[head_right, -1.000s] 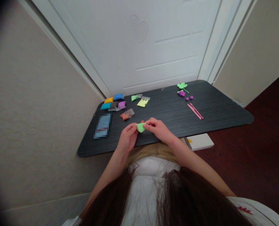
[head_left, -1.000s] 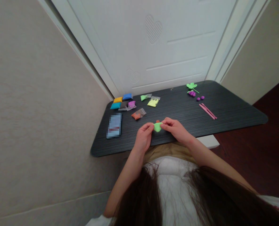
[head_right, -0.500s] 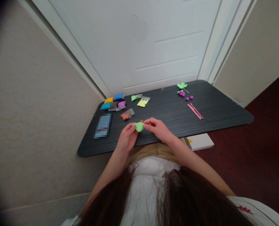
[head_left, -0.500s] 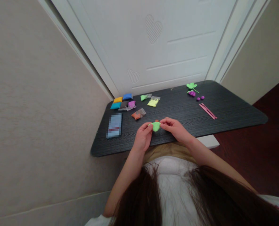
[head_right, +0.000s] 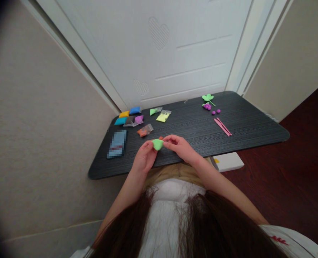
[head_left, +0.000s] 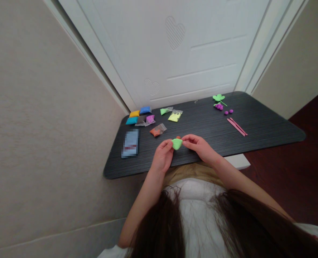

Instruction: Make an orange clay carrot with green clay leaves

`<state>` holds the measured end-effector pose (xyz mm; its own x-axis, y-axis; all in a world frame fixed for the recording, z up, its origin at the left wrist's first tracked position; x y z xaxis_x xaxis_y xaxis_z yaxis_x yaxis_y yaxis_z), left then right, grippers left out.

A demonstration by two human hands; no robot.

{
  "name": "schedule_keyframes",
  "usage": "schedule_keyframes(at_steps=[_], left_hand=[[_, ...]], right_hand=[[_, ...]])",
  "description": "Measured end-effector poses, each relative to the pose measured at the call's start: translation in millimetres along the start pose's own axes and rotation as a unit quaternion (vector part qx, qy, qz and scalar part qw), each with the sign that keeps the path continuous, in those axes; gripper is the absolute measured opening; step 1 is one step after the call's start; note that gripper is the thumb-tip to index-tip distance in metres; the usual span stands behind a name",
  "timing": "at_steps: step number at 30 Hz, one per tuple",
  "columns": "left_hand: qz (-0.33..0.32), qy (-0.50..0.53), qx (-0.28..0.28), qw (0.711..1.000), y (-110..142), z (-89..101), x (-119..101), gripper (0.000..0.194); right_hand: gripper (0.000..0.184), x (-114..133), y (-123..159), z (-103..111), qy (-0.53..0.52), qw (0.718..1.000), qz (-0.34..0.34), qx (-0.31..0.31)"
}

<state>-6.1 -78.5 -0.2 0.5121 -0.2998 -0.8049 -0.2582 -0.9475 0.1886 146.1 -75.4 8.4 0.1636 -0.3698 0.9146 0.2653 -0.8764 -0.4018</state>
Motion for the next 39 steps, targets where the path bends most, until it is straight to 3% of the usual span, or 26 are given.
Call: schedule_keyframes(at_steps=[7,10,14,18,22,29,34,39], left_hand=[[-0.009,0.001,0.002,1.000,-1,-4.4,0,0.012],[-0.035,-0.016,-0.052,0.998,-2,-7.5,2,0.023],[-0.067,-0.046,-0.121,0.989,-2,-8.7,5,0.024],[-0.086,-0.107,-0.110,0.984,-2,-7.4,8,0.029],[-0.079,-0.145,-0.097,0.981,-3,-5.9,10,0.027],[-0.024,0.001,-0.052,0.998,-3,-2.1,3,0.020],[0.014,0.042,-0.017,0.999,-1,-0.2,-2,0.017],[0.008,0.036,-0.005,0.999,-3,-2.0,-1,0.011]], right_hand=[[0.019,0,0,0,-0.005,1.000,0.000,0.006],[0.020,-1,0,0,0.001,1.000,0.008,-0.015],[0.022,-4,-2,2,0.013,0.998,0.013,-0.055],[0.024,-6,-3,2,0.020,0.996,0.013,-0.086],[0.023,-5,-2,0,0.019,0.997,0.014,-0.073],[0.028,-4,1,3,0.011,0.985,0.061,-0.162],[0.035,6,4,-4,0.151,0.977,0.115,-0.100],[0.036,13,7,-12,0.259,0.947,0.187,-0.020]])
Point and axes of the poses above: each hand's wrist, its own y-axis away from the middle knuckle, its own z-axis out of the back of the hand, x = y × z, the point moved 1 cm from there along -y, towards the middle knuckle, and after that the axes turned 15 degrees about z, right-handed, at the moved point
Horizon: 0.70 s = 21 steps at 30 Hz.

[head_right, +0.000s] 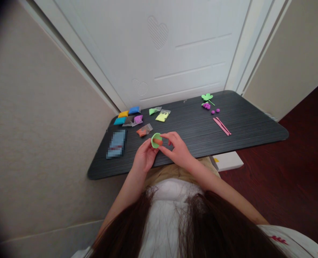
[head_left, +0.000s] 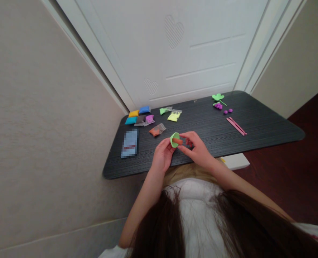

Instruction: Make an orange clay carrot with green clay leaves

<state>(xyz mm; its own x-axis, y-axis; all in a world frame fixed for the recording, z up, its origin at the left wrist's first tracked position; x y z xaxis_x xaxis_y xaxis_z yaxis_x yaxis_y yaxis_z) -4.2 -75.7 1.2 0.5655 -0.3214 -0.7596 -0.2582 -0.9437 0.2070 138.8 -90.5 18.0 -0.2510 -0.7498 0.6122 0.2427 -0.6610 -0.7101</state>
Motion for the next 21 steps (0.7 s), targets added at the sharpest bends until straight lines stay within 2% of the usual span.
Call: schedule_keyframes(at_steps=[8,13,21], left_hand=[[-0.003,-0.039,0.008,0.999,0.7,-2.0,2.7,0.006],[-0.001,-0.059,-0.015,0.998,2.0,-5.6,3.0,0.013],[-0.026,-0.084,-0.031,0.996,-0.1,-6.7,6.8,0.014]], right_hand=[[0.026,0.5,6.7,-6.5,0.061,0.995,0.075,0.021],[0.019,1.6,6.7,-8.0,0.088,0.994,0.062,0.017],[0.021,2.3,6.4,-8.8,0.113,0.992,0.044,0.025]])
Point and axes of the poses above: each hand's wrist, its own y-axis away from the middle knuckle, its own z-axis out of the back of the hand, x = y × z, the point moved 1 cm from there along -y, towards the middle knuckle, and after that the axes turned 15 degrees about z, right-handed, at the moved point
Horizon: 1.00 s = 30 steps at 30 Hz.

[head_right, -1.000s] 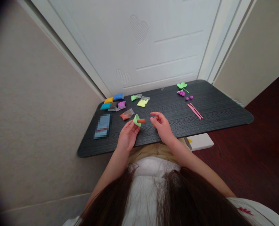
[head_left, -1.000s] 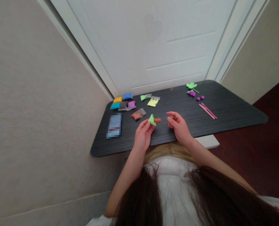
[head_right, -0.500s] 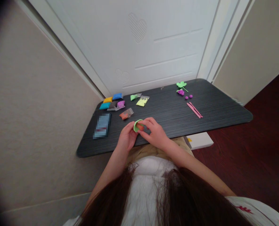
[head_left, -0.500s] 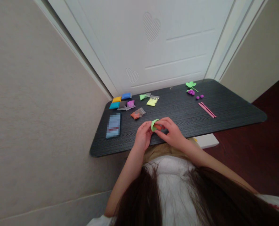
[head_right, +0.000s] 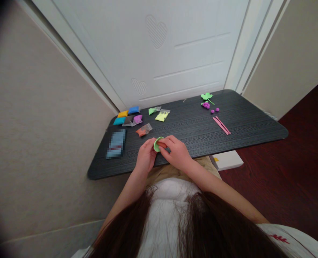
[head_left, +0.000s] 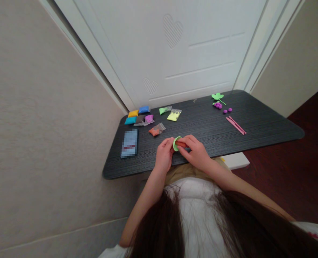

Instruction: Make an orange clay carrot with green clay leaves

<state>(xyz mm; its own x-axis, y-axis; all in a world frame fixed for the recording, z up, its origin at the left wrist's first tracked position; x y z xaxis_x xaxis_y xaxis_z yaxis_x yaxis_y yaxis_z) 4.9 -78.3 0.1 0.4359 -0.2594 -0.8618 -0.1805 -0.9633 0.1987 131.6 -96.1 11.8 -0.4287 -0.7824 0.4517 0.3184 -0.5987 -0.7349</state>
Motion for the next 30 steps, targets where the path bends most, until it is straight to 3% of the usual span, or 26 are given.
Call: schedule_keyframes(at_steps=[9,17,22,26,30], left_hand=[[-0.019,-0.046,-0.033,0.998,-2,2.8,2,0.021],[-0.045,-0.071,-0.014,0.996,-1,4.6,3,0.025],[-0.035,-0.070,-0.011,0.997,-2,4.8,4,0.028],[-0.021,-0.069,-0.044,0.996,-7,4.5,-2,0.028],[-0.025,-0.153,-0.069,0.985,-17,5.6,-9,0.032]], right_hand=[[0.017,-1,-1,0,-0.001,1.000,-0.010,0.022],[0.021,-12,-1,-2,-0.026,0.994,-0.102,-0.002],[0.018,-17,-3,-3,-0.016,0.995,-0.100,-0.002],[0.020,-21,-2,0,-0.035,0.992,-0.114,-0.038],[0.022,-28,2,3,-0.075,0.979,-0.169,-0.091]])
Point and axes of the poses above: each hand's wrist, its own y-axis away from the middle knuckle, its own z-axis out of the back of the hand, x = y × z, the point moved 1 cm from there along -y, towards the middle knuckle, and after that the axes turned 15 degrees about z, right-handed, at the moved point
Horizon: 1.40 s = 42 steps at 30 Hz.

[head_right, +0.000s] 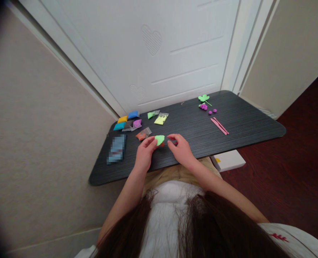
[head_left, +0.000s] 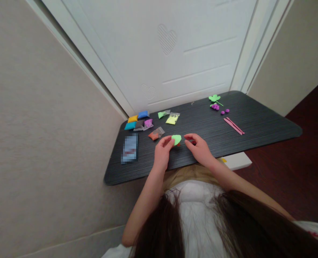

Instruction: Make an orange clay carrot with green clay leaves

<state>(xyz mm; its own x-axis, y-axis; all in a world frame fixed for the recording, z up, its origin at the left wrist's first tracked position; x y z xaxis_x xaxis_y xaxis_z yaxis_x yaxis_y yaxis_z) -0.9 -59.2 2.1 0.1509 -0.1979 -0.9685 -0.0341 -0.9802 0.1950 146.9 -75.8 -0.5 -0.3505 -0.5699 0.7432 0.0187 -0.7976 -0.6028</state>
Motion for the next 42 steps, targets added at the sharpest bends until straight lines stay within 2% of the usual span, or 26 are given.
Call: schedule_keyframes(at_steps=[5,8,11,16,32,38,42], left_hand=[[-0.041,-0.150,-0.033,0.987,-12,4.2,-4,0.027],[-0.082,-0.201,-0.055,0.975,-13,4.7,-6,0.027],[-0.101,-0.231,-0.043,0.967,-11,2.9,-9,0.031],[-0.139,-0.290,-0.023,0.947,-8,1.4,-12,0.026],[-0.139,-0.241,-0.037,0.960,-9,4.9,-13,0.024],[-0.140,-0.259,-0.057,0.954,-10,9.4,-15,0.025],[-0.128,-0.232,-0.075,0.961,-11,13.5,-17,0.024]], right_hand=[[0.020,-2,0,1,-0.023,1.000,0.000,-0.009],[0.019,-2,0,1,-0.028,1.000,0.000,-0.013],[0.019,-3,-1,1,-0.035,0.999,-0.005,-0.012],[0.018,-4,-1,1,-0.041,0.999,-0.009,-0.010],[0.018,-4,0,1,-0.042,0.999,-0.007,-0.014],[0.018,-3,0,1,-0.039,0.999,-0.009,-0.013],[0.018,-3,-1,2,-0.040,0.999,-0.010,-0.013]])
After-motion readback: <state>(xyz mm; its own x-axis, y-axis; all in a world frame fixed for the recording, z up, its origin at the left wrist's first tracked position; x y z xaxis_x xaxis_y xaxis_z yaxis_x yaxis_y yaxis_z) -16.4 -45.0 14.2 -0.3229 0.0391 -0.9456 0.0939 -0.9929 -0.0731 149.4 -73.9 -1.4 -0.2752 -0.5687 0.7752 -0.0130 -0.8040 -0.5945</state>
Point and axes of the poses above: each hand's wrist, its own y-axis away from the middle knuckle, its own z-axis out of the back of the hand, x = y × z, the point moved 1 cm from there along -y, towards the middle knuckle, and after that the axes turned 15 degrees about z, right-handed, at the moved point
